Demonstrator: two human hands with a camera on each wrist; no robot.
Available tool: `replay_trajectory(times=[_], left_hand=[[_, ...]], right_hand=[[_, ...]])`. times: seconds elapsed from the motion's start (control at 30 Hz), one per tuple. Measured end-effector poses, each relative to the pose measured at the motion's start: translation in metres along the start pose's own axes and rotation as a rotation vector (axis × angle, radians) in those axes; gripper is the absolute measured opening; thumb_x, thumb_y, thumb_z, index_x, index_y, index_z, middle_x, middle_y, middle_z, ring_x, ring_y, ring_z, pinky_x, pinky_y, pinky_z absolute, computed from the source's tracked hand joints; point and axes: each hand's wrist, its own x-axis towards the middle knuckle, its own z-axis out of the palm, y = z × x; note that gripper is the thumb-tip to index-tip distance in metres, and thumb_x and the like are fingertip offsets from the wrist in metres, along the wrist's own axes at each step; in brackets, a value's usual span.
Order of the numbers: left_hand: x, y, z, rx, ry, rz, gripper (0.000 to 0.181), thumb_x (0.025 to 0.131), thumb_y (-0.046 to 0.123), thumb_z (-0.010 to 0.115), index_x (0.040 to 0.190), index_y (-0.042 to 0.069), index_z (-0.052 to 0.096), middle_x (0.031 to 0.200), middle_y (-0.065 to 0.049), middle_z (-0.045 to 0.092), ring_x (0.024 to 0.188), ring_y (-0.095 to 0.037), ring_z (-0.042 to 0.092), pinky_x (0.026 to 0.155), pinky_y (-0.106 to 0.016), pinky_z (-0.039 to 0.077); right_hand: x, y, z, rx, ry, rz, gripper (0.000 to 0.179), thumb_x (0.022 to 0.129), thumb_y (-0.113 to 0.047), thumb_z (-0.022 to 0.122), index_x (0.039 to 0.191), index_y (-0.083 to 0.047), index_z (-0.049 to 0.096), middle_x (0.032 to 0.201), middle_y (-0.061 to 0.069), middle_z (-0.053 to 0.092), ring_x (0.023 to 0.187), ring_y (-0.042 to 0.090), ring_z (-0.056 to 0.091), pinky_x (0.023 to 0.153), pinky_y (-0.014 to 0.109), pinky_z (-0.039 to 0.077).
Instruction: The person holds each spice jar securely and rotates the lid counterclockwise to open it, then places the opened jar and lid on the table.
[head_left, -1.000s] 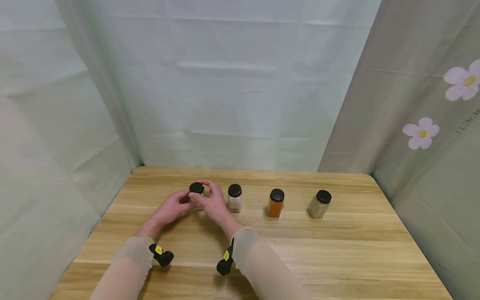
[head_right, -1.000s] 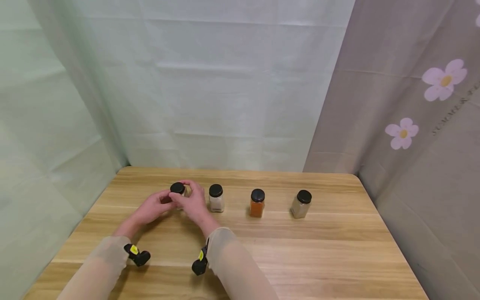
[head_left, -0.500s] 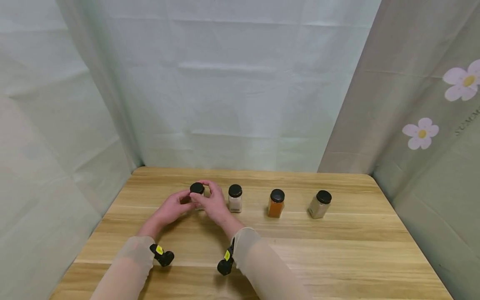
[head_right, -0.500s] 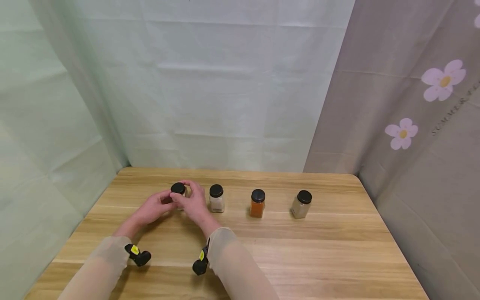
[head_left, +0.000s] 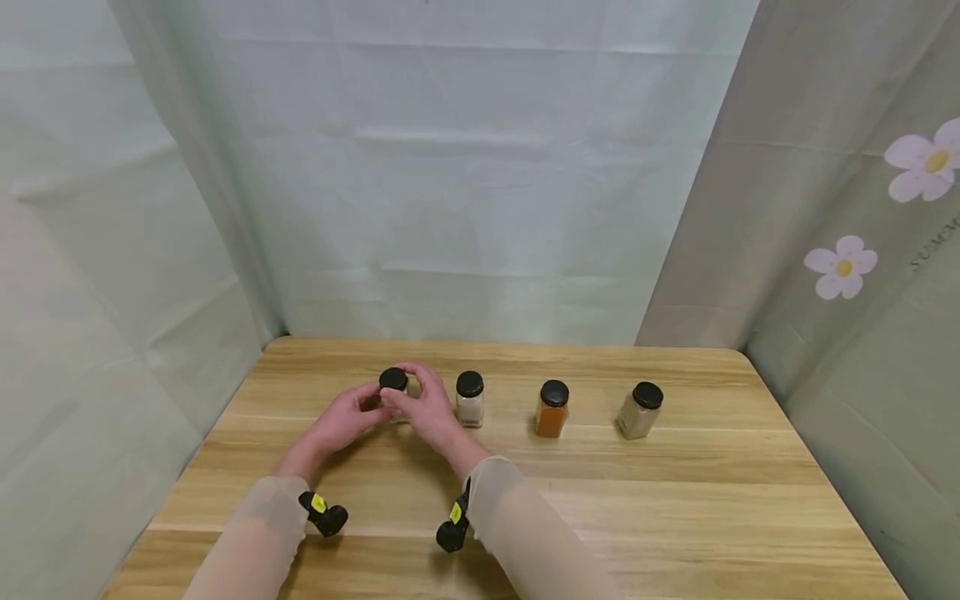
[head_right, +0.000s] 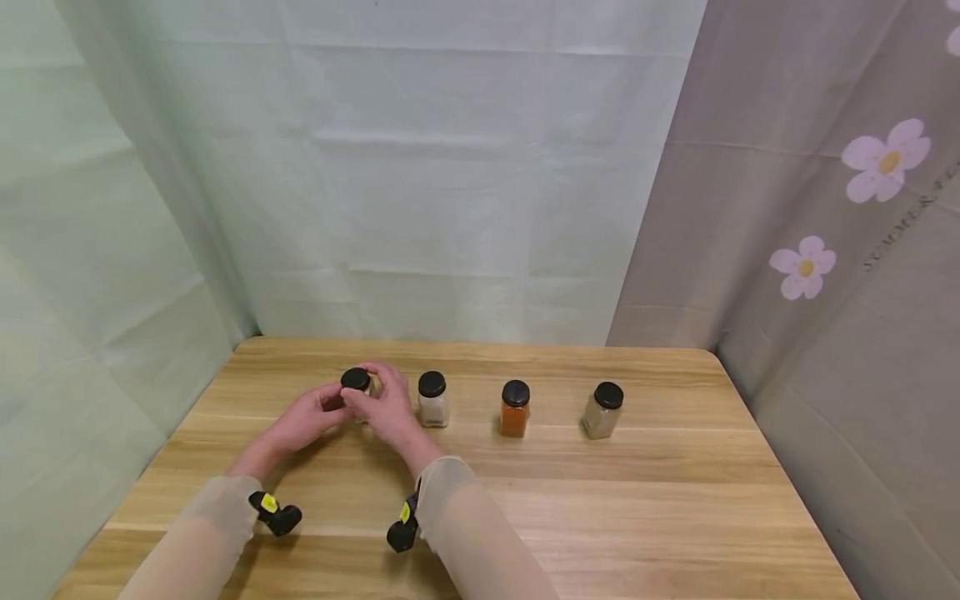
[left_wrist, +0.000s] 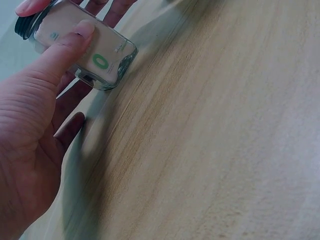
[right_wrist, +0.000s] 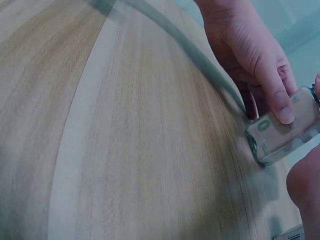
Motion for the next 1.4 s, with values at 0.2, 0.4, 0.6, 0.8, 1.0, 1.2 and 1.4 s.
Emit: replay_trajectory(times=[0.2,0.4,0.6,0.8,1.0,1.2,1.4], left_hand=[[-0.0020,0.0022,0.0005,-0.004,0.018,0.023,0.050,0.096,0.027,0.075,0.141,0.012,0.062,0.140,-0.011,0.062,0.133,-0.033,0.052,0.109,-0.057,0.039],[-0.0013,0.0014,0.0005,-0.040,0.008,0.001,0.053,0.095,0.028,0.076,0.143,0.012,0.060,0.146,-0.012,0.057,0.138,-0.034,0.047,0.113,-0.056,0.035],[-0.0001,-0.0020,0.0005,-0.037,0.003,-0.010,0.055,0.095,0.030,0.076,0.144,0.013,0.059,0.147,-0.012,0.056,0.139,-0.034,0.047,0.113,-0.055,0.035],[-0.0008,-0.0021,0.0010,-0.027,0.007,0.000,0.055,0.096,0.029,0.075,0.145,0.009,0.058,0.147,-0.013,0.056,0.139,-0.035,0.047,0.112,-0.055,0.036],[-0.0014,-0.0001,0.0021,-0.037,0.008,0.033,0.051,0.097,0.026,0.074,0.143,0.008,0.059,0.145,-0.013,0.057,0.138,-0.034,0.048,0.111,-0.055,0.037],[-0.0026,0.0001,0.0021,-0.053,0.007,0.020,0.048,0.097,0.020,0.074,0.142,0.007,0.060,0.143,-0.013,0.059,0.136,-0.030,0.049,0.111,-0.047,0.039],[-0.0012,-0.0035,0.0019,-0.050,0.009,0.009,0.050,0.097,0.017,0.074,0.143,0.006,0.059,0.142,-0.013,0.060,0.133,-0.029,0.052,0.101,-0.022,0.043]], right_hand=[[0.0003,0.0006,-0.0015,-0.051,-0.034,-0.007,0.038,0.095,-0.026,0.076,0.131,-0.018,0.064,0.145,-0.002,0.049,0.139,0.018,0.039,0.117,0.048,0.027],[0.0008,0.0003,-0.0030,-0.101,-0.060,0.006,0.038,0.099,-0.029,0.071,0.134,-0.018,0.063,0.154,-0.002,0.041,0.147,0.023,0.028,0.119,0.052,0.020],[0.0010,-0.0006,-0.0040,-0.134,-0.106,0.018,0.037,0.102,-0.031,0.066,0.137,-0.019,0.061,0.163,0.005,0.032,0.150,0.025,0.022,0.120,0.052,0.021],[-0.0004,-0.0025,-0.0051,-0.182,-0.119,0.023,0.040,0.103,-0.034,0.064,0.140,-0.021,0.059,0.165,0.007,0.027,0.152,0.026,0.018,0.119,0.052,0.022],[-0.0040,-0.0045,-0.0046,-0.164,-0.111,0.060,0.046,0.104,-0.038,0.062,0.145,-0.020,0.056,0.166,0.003,0.023,0.153,0.027,0.014,0.118,0.056,0.024],[-0.0067,-0.0061,-0.0035,-0.142,-0.083,0.096,0.060,0.098,-0.041,0.070,0.152,-0.030,0.048,0.166,-0.002,0.022,0.153,0.022,0.015,0.118,0.052,0.026],[-0.0060,-0.0064,0.0000,-0.071,-0.034,0.103,0.064,0.091,-0.036,0.079,0.148,-0.033,0.048,0.161,0.000,0.030,0.146,0.030,0.030,0.114,0.048,0.034]])
